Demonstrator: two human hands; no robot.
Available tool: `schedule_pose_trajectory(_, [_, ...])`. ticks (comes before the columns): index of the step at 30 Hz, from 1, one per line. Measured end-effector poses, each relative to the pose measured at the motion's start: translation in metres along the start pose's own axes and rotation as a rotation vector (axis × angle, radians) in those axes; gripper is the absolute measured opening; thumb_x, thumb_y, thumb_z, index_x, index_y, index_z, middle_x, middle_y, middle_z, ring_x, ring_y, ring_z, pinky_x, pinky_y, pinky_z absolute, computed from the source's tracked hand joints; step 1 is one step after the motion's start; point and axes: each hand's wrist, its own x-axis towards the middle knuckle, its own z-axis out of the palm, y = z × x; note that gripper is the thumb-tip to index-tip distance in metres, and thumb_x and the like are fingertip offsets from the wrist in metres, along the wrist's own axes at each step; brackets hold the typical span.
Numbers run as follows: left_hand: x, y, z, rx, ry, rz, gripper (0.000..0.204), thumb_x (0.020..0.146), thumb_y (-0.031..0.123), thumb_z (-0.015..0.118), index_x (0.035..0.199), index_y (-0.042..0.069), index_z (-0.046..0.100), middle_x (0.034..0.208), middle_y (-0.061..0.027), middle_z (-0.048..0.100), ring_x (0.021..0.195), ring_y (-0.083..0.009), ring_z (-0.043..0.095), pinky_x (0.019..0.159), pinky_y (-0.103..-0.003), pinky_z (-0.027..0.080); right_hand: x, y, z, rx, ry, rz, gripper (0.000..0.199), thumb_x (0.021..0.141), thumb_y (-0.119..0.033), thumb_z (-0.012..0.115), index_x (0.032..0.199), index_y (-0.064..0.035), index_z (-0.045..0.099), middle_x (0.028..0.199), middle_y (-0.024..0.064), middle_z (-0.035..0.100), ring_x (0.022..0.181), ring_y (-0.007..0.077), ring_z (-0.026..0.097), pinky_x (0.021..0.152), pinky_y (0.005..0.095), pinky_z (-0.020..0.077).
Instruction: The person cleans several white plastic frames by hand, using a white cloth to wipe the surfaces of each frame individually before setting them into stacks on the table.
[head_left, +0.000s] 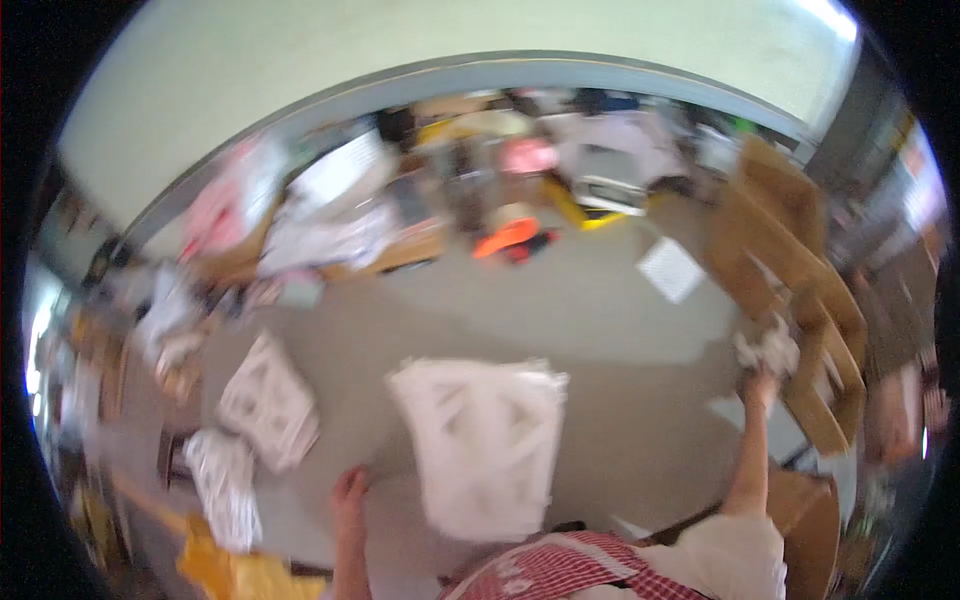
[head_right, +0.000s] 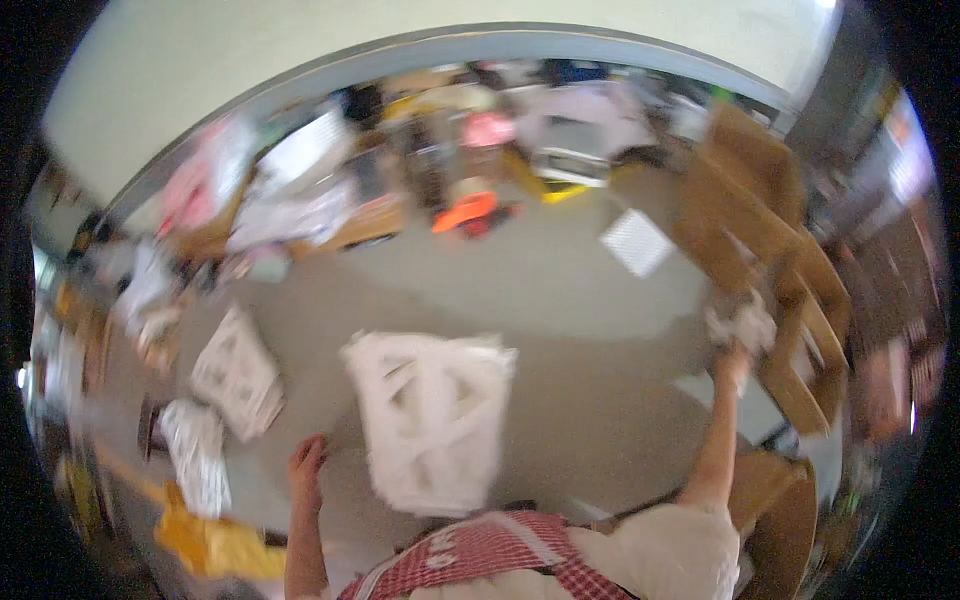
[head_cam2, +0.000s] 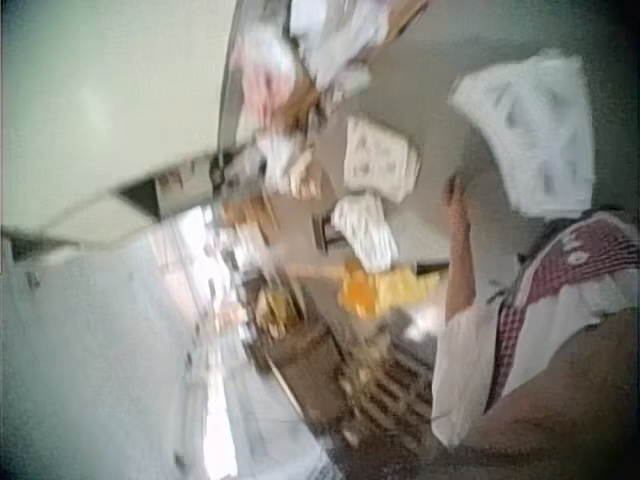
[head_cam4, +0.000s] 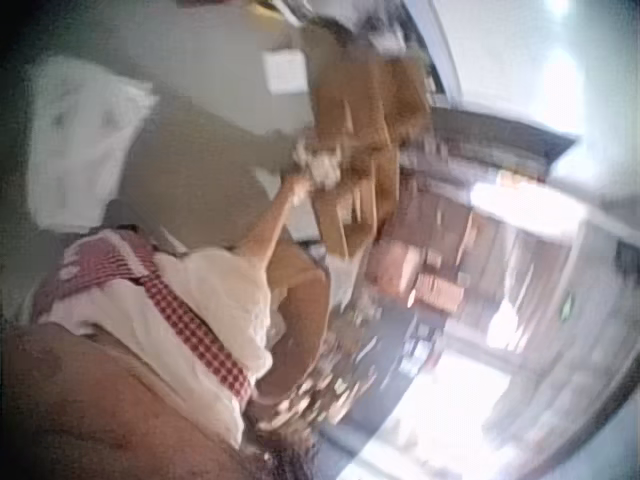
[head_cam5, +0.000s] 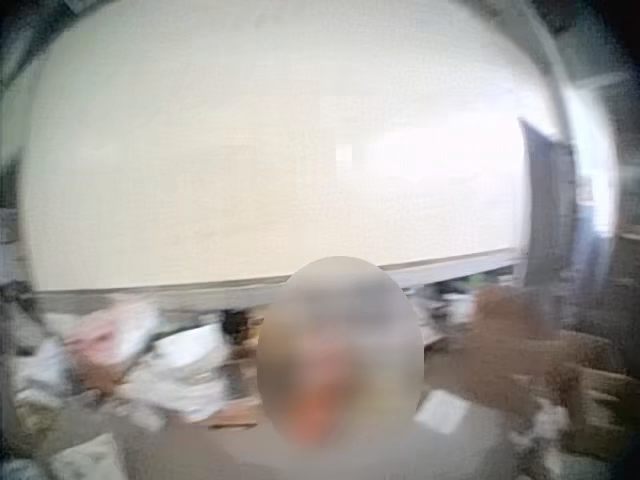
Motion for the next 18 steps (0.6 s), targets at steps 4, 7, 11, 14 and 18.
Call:
schedule_pose_trajectory(4, [-0.012, -0.024, -0.010, 0.129, -0.020, 0.071, 0.022, 0.093, 0.018, 0.062, 0.104, 0.000, 0.069, 0.097, -0.0065, 0.071, 0.093, -0.0153, 0.063, 0.088, -0.028, 0.047, -0.056, -0.034, 0.000, -0.064, 0.096, -0.264, 0.042, 0.088, -0.027, 0.058, 0.124, -0.0050, 0.061, 0.120, 0.0108, 0.064, 0.107, 0.0279, 0.061, 0.093, 0.0395, 0.0465])
schedule_pose_trajectory(7, [-0.016, -0.030, -0.029, 0.289, 0.054, 0.072, 0.020, 0.094, 0.017, 0.060, 0.102, 0.001, 0.069, 0.094, -0.0063, 0.071, 0.091, -0.0137, 0.063, 0.087, -0.028, 0.047, -0.086, -0.095, -0.057, 0.932, -0.238, 0.028, 0.039, 0.082, -0.015, 0.064, 0.119, -0.0023, 0.061, 0.104, 0.0125, 0.067, 0.101, 0.0247, 0.062, 0.089, 0.0362, 0.0477])
schedule_pose_trajectory(11, [0.000, -0.035, -0.065, 0.238, 0.104, 0.217, 0.019, 0.091, 0.011, 0.060, 0.109, 0.004, 0.066, 0.099, -0.0081, 0.070, 0.088, -0.0174, 0.063, 0.082, -0.031, 0.049, -0.070, -0.133, -0.154, 1.501, -0.396, -0.148, 0.060, 0.077, -0.027, 0.066, 0.128, 0.0035, 0.054, 0.107, 0.0158, 0.065, 0.101, 0.0250, 0.062, 0.086, 0.0363, 0.0509])
schedule_pose_trajectory(14, [0.009, -0.012, -0.099, 0.359, 0.215, 0.412, 0.031, 0.090, 0.005, 0.059, 0.121, 0.006, 0.058, 0.118, -0.0119, 0.060, 0.104, -0.0229, 0.058, 0.089, -0.034, 0.047, -0.169, -0.239, -0.296, 1.971, -0.374, -0.482, 0.072, 0.078, -0.035, 0.062, 0.135, 0.0061, 0.046, 0.123, 0.0181, 0.058, 0.110, 0.0286, 0.061, 0.092, 0.0413, 0.0518])
schedule_pose_trajectory(18, [0.023, 0.026, -0.128, 0.785, 0.292, 0.703, 0.050, 0.086, 0.003, 0.059, 0.134, 0.008, 0.048, 0.139, -0.0152, 0.044, 0.120, -0.0327, 0.049, 0.097, -0.041, 0.045, -0.254, -0.355, -0.387, 1.876, -0.366, -0.792, 0.045, 0.069, -0.025, 0.058, 0.107, -0.0022, 0.054, 0.102, 0.0070, 0.058, 0.096, 0.0171, 0.059, 0.084, 0.0291, 0.0490])
